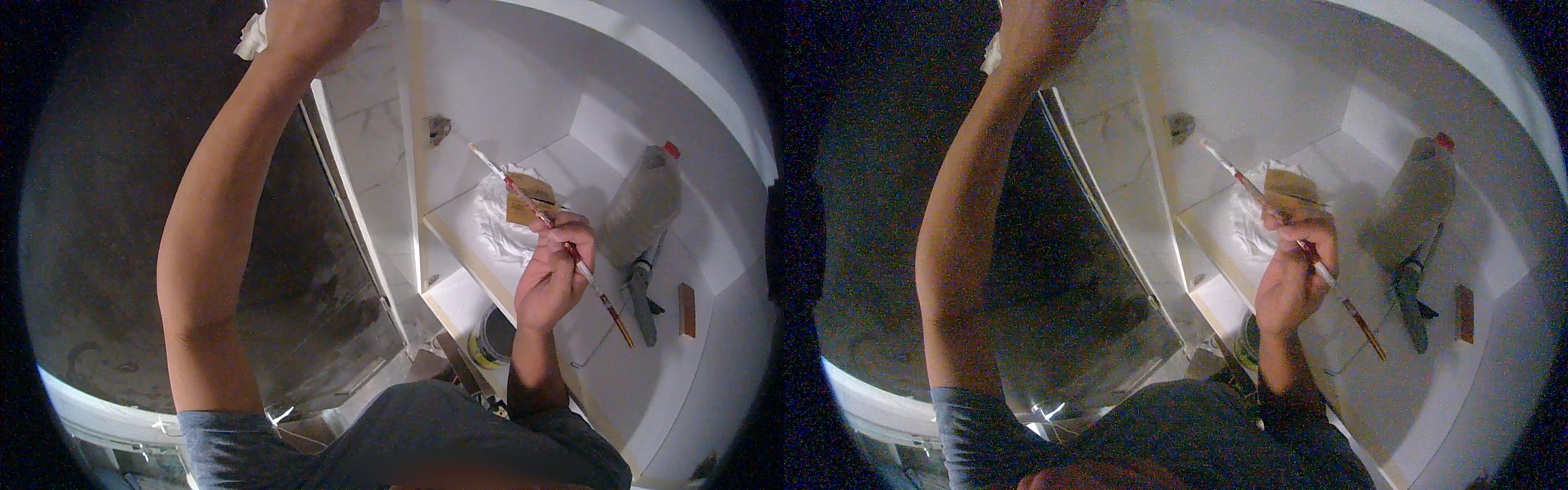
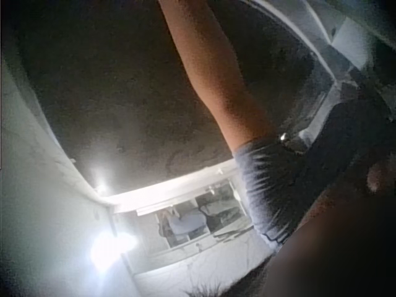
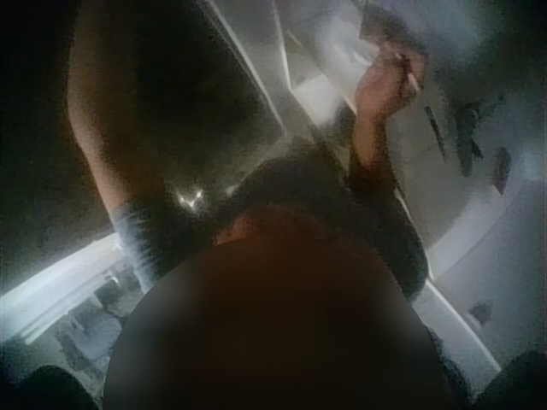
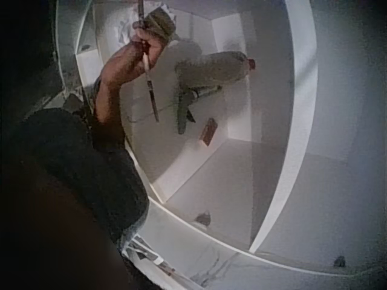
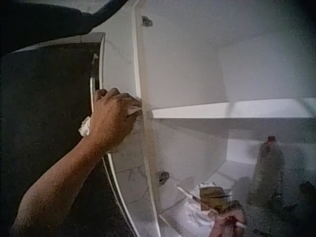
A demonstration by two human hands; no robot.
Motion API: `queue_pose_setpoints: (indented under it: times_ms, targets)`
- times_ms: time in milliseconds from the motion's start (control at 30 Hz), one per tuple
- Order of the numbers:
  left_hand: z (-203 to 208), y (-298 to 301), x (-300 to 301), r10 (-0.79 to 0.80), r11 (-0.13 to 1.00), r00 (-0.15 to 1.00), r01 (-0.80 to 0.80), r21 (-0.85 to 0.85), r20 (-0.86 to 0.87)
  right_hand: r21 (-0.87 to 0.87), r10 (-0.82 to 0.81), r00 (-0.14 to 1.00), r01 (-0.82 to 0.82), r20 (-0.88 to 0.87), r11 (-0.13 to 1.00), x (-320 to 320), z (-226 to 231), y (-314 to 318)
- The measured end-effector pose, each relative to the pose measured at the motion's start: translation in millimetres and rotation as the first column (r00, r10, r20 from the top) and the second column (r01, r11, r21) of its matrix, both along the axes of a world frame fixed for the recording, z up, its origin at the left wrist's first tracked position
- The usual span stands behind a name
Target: The person paints the interior of a white cabinet using a small brush and a paint can. They repeatedly dip the brush into the paint, apply it to the cabinet edges and shelves, and wipe excess paint with a cloth. The person moves the paint can to a different location and continues painting.
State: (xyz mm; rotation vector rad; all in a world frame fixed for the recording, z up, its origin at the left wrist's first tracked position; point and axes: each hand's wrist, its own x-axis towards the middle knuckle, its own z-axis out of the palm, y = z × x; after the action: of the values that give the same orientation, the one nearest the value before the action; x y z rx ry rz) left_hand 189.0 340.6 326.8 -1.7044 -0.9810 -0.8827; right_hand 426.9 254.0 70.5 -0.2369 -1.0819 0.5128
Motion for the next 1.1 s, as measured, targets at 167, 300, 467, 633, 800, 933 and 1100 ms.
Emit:
queue_pose_setpoints:
  times_ms: [167, 300, 467, 633, 800, 933, 1100]
  targets:
    - [-7, -2, 1, 0.004, 1.0, 1.0, -0.004, 0.027, -0.001, -0.021, -0.008, 1.0, 0.008, -0.009, 1.0, 0, -1, 0]
    - [-6, 2, -2, 0.002, 1.0, 1.0, -0.002, 0.02, -0.019, 0.001, -0.014, 1.0, 0.014, 0.0, 1.0, -1, 0, 1]
    - [-10, 0, 0, 0.011, 0.999, 0.999, -0.01, 0.033, -0.034, 0.021, -0.009, 1.0, 0.008, 0.014, 1.0, 1, 1, 2]
    - [-18, 1, -3, -0.013, 1.0, 0.999, 0.014, 0.015, -0.037, 0.015, -0.008, 1.0, 0.007, 0.022, 1.0, 2, -1, 2]
    - [-26, 2, -2, -0.027, 0.999, 0.998, 0.03, 0.044, -0.05, 0.015, 0.003, 1.0, -0.003, 0.01, 1.0, 1, 0, 2]
    - [-29, 2, -5, -0.047, 0.998, 0.997, 0.05, 0.049, -0.064, 0.021, 0.02, 1.0, -0.021, 0.018, 1.0, 4, -3, 4]
    - [-33, 3, -5, -0.034, 0.998, 0.996, 0.038, 0.051, -0.079, 0.027, 0.028, 1.0, -0.028, 0.008, 0.999, 4, -2, 3]
